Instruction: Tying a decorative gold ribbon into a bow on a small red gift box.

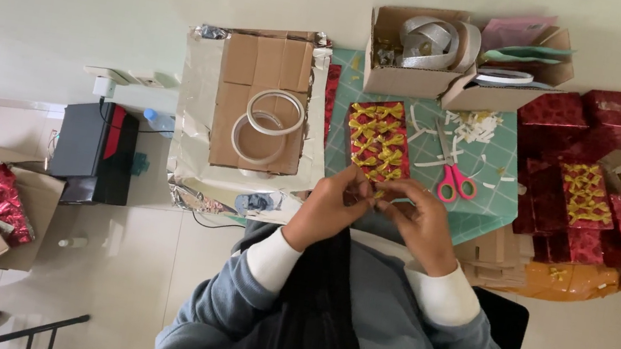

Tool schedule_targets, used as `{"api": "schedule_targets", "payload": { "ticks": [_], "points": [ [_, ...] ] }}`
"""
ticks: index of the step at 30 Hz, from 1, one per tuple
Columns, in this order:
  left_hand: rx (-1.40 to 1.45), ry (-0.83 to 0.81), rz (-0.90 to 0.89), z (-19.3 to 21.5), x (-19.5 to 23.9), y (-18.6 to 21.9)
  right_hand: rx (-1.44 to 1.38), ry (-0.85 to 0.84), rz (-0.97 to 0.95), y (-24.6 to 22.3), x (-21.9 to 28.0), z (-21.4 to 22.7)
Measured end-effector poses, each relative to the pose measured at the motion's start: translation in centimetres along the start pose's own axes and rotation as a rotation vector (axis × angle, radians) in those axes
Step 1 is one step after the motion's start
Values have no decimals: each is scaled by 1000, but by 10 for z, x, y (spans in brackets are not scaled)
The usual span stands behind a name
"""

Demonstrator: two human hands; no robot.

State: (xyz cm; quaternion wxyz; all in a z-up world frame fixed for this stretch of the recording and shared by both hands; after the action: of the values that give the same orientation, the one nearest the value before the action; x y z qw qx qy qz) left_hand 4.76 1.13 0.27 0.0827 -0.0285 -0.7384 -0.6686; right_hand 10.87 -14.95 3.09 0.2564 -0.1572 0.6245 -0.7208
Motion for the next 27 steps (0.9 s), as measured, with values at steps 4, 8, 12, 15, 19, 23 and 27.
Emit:
{"api": "schedule_targets", "payload": {
  "ticks": [4,8,12,15,19,23,27],
  "points": [
    [-120,47,-16,4,-14,9,198,-25,126,2,-15,14],
    [-243,309,-144,2,-22,15,352,34,225,17,-36,36],
    [-342,465,-247,-7,-24,19,437,32,266,31,-50,37],
    [-411,489,-278,-21,-22,15,438,57,287,41,-42,41],
    [-489,493,-367,-38,-23,15,434,110,333,46,-34,44],
    [-528,504,-356,-47,-26,15,340,102,310,49,-33,48],
    [-543,549,-358,-45,-23,15,338,71,280,49,-36,49]
  ]
}}
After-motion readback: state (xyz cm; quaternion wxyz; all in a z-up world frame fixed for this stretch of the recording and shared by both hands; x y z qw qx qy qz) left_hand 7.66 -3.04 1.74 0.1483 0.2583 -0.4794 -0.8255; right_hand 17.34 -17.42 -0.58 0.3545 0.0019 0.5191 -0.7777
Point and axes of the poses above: each hand's wrist, its own x-axis away from the middle knuckle, its own z-axis out of the back of the hand, y = z × x, the point moved 5 cm from there along -x, towards the middle knuckle, and after that the axes turned 11 degrees about z, right-handed, at the moved point
